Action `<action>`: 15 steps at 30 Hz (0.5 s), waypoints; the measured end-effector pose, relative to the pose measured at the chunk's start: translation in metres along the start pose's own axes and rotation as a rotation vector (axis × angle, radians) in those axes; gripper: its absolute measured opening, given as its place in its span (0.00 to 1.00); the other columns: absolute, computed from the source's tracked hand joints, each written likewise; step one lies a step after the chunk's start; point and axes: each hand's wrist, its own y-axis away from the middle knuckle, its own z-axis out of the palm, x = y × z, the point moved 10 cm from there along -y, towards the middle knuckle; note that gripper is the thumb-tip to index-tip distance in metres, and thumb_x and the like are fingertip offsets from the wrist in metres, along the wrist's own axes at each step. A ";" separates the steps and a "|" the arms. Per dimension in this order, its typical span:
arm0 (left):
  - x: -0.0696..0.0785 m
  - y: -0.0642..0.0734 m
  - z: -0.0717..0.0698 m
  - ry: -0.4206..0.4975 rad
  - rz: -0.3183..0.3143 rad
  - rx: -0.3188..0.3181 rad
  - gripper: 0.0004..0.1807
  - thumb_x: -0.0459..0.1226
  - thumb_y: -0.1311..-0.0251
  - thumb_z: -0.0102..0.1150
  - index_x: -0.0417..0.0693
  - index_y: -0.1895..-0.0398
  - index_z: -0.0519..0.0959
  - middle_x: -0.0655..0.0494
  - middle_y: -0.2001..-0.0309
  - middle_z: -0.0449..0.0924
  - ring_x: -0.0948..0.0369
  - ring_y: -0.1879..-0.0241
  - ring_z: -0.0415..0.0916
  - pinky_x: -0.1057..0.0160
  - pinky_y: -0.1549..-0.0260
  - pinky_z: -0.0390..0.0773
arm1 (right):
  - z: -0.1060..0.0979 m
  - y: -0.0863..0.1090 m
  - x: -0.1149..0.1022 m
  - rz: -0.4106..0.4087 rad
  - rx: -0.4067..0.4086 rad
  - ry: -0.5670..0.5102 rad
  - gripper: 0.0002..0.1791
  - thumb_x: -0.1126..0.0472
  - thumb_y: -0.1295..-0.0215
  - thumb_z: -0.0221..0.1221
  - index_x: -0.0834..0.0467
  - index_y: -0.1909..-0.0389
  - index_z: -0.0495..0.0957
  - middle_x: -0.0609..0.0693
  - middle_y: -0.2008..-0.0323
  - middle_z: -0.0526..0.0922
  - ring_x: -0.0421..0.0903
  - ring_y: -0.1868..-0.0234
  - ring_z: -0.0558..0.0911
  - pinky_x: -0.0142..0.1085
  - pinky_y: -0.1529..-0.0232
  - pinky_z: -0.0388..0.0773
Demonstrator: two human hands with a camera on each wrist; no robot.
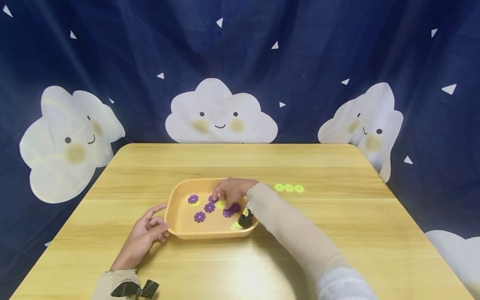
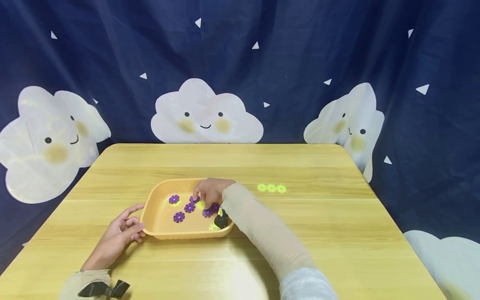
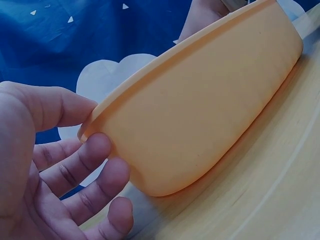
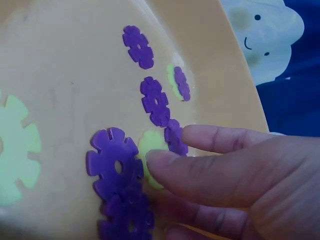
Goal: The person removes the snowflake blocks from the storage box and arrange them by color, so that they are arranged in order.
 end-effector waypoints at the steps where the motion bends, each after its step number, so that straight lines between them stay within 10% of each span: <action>1: 0.000 0.000 0.000 0.000 -0.001 0.003 0.35 0.27 0.36 0.57 0.34 0.29 0.53 0.52 0.68 0.77 0.59 0.71 0.77 0.63 0.73 0.82 | 0.001 -0.001 0.001 -0.006 -0.004 -0.015 0.26 0.75 0.47 0.66 0.54 0.47 0.78 0.49 0.58 0.79 0.42 0.57 0.77 0.32 0.51 0.75; 15: -0.001 0.000 0.001 -0.003 -0.002 0.009 0.35 0.28 0.36 0.56 0.34 0.29 0.53 0.51 0.68 0.76 0.60 0.71 0.77 0.63 0.73 0.82 | 0.006 -0.007 0.003 -0.011 -0.014 0.031 0.24 0.72 0.50 0.70 0.54 0.51 0.80 0.47 0.66 0.80 0.39 0.65 0.77 0.29 0.60 0.76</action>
